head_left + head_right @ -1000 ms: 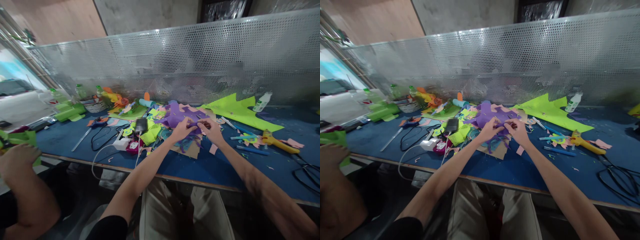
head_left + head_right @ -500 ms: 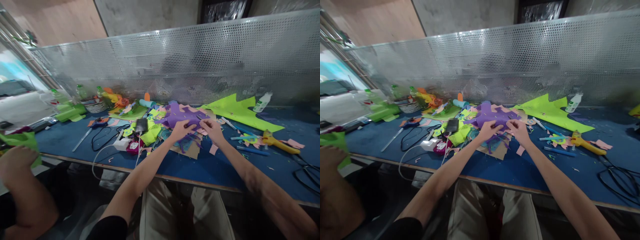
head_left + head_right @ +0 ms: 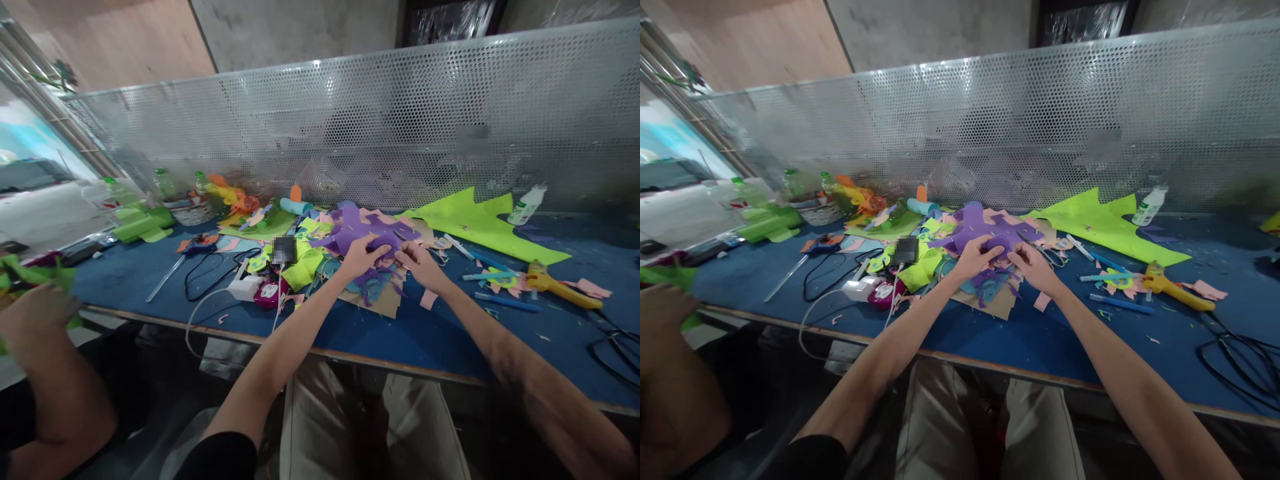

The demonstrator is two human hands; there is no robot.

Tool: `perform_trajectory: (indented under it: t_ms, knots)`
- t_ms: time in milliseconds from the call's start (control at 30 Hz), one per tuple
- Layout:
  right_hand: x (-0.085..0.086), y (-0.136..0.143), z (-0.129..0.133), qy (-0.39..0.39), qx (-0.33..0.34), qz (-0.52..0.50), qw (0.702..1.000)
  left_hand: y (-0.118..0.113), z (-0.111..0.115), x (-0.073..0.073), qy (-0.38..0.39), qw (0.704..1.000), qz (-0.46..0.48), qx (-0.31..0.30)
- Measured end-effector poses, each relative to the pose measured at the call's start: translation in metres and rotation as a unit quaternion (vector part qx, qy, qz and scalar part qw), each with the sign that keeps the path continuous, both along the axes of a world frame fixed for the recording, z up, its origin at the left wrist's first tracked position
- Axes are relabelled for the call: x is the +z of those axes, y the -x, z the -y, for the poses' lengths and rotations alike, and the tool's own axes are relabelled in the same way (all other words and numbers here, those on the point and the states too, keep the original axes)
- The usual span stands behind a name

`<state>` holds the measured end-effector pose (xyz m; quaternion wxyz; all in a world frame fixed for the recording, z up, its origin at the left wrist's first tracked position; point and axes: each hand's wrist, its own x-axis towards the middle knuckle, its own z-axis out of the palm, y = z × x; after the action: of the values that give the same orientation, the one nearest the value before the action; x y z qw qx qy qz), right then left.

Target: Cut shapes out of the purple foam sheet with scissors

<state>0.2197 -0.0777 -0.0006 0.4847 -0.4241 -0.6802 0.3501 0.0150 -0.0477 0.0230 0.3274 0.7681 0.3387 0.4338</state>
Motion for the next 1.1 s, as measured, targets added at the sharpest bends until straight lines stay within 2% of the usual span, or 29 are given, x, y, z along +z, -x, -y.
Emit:
perform_trajectory:
  t_ms: [67, 200, 333, 433, 567, 700, 867, 1100]
  knots:
    - [0.002, 0.0, 0.002, -0.002, 0.009, 0.006, 1.0, 0.0, 0.001, 0.0, 0.019, 1.0, 0.004, -0.012]
    - [0.005, -0.005, 0.004, -0.008, 0.019, 0.023, 1.0, 0.0, 0.004, 0.001, 0.007, 1.0, 0.017, -0.011]
    - [0.008, -0.016, 0.001, -0.025, -0.006, 0.044, 0.999, 0.001, 0.004, 0.003, -0.02, 0.999, 0.031, 0.0]
    - [0.009, -0.029, -0.003, -0.058, -0.088, 0.074, 0.992, 0.004, 0.003, 0.005, -0.025, 0.998, 0.056, -0.003]
    - [0.007, -0.054, -0.013, -0.117, -0.239, 0.135, 0.954, 0.007, -0.001, 0.004, -0.009, 0.996, 0.086, 0.01]
    - [0.002, -0.082, -0.024, -0.099, -0.324, 0.206, 0.918, 0.007, -0.005, 0.0, 0.008, 0.994, 0.106, 0.021]
    - [-0.012, -0.099, -0.036, -0.039, -0.287, 0.353, 0.889, 0.005, -0.011, -0.005, -0.022, 0.995, 0.072, 0.068]
    - [-0.028, -0.084, -0.047, -0.001, -0.211, 0.465, 0.86, 0.005, -0.018, -0.01, -0.017, 0.993, 0.075, 0.088]
